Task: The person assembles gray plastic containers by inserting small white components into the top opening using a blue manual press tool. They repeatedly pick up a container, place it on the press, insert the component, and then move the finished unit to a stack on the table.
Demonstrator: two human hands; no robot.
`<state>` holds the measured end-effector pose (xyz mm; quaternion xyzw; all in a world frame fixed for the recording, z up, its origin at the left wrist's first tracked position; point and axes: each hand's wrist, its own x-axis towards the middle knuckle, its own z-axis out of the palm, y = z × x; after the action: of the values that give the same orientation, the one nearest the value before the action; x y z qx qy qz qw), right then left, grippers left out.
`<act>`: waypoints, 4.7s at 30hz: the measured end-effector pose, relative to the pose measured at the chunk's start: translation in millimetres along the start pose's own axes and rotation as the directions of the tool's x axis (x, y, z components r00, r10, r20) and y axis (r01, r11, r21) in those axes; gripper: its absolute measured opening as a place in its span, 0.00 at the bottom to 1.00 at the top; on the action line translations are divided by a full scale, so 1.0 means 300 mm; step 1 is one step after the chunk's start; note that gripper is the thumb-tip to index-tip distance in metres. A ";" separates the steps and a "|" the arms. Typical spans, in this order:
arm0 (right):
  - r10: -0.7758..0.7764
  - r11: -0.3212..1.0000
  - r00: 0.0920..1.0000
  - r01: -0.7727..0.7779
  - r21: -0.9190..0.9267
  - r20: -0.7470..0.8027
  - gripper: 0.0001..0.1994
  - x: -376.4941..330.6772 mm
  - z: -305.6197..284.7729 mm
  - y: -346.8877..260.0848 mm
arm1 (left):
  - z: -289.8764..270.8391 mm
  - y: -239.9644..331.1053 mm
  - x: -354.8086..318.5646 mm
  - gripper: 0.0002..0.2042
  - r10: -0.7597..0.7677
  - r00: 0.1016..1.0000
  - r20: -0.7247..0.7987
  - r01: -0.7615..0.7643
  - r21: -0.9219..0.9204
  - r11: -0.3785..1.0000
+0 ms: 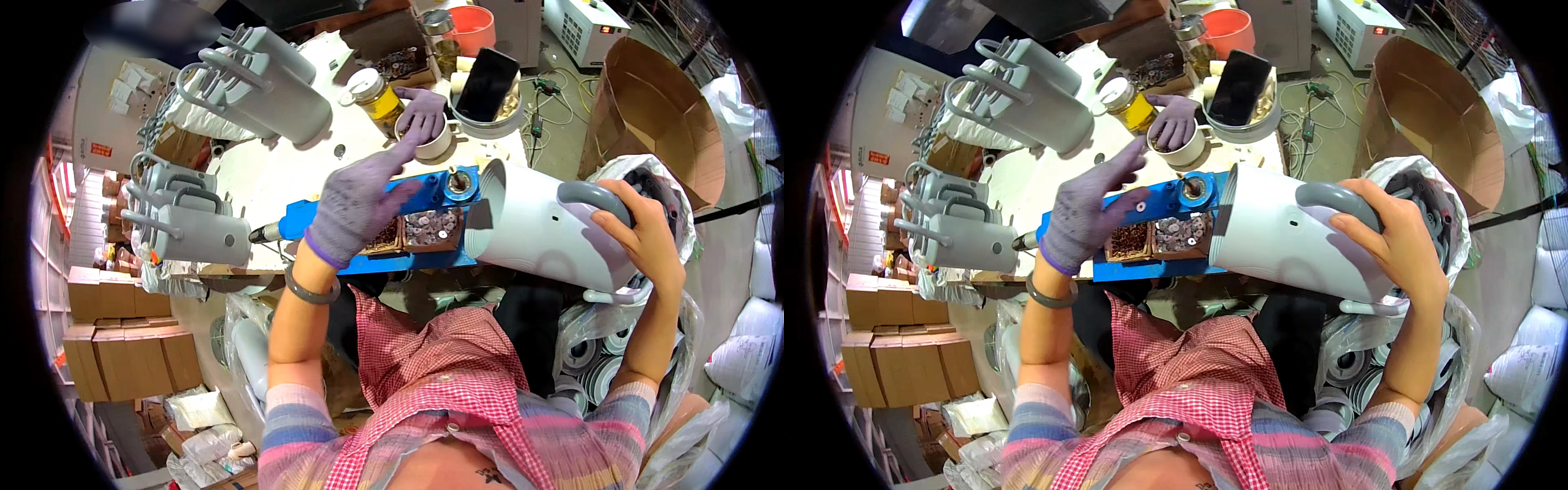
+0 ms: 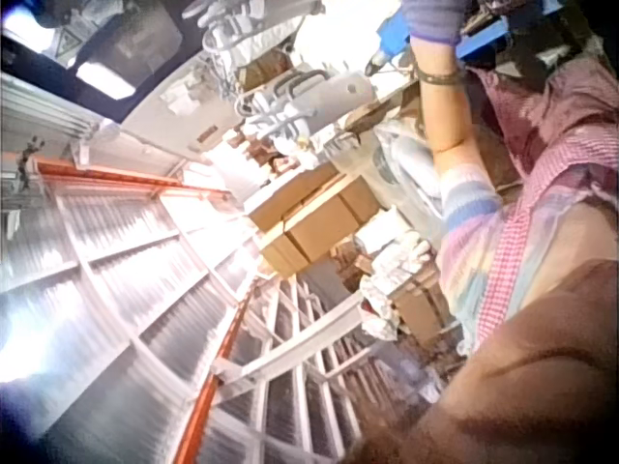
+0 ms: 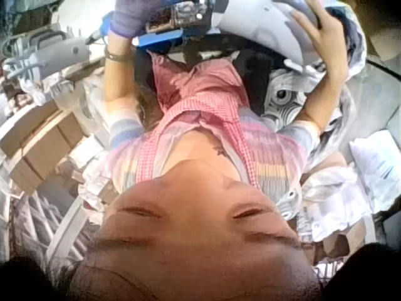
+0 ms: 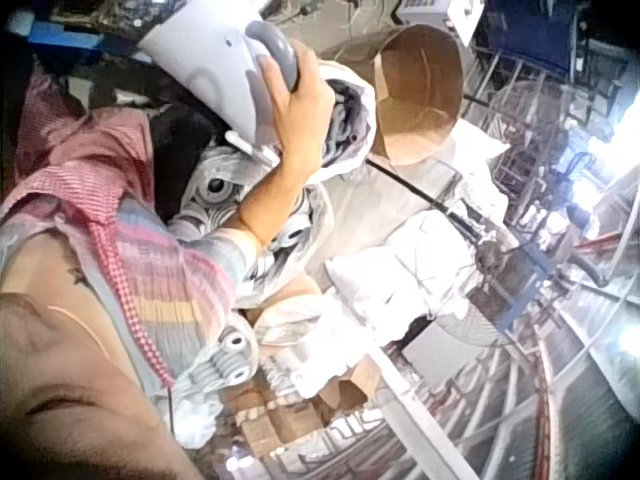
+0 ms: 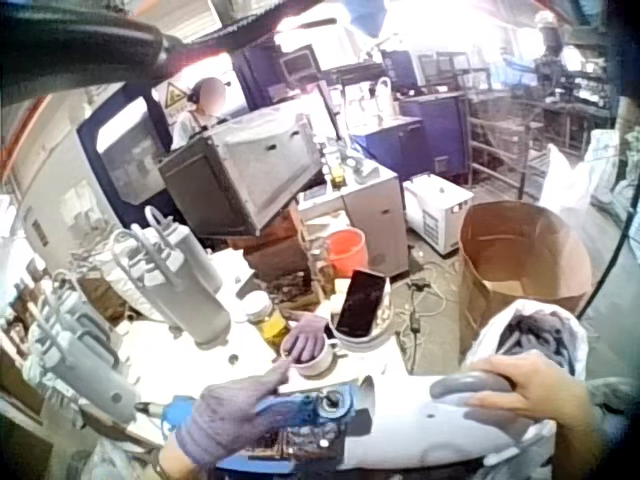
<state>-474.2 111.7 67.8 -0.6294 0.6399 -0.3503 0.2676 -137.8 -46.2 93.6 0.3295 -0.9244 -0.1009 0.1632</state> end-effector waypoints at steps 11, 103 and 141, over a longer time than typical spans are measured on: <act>0.023 0.999 1.000 -0.024 -0.037 -0.020 0.17 -0.015 0.032 -0.026 | 0.170 -0.049 -0.192 0.11 -0.010 0.856 -0.518 -0.102 -0.188 0.977; -0.101 0.717 0.906 0.354 -0.601 0.412 0.22 0.439 0.207 -0.417 | 0.308 -0.001 -0.095 0.16 -0.394 0.892 0.224 0.341 -0.904 0.258; 0.765 0.468 0.639 -0.640 -0.610 -0.083 0.19 -1.263 0.281 0.845 | 0.412 0.069 -0.822 0.19 -0.418 0.888 0.189 0.364 -0.845 0.391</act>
<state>-540.3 468.8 -220.0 -0.3895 0.8855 0.0739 0.2424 -15.5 137.7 -73.0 0.4128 -0.6385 -0.5751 0.3020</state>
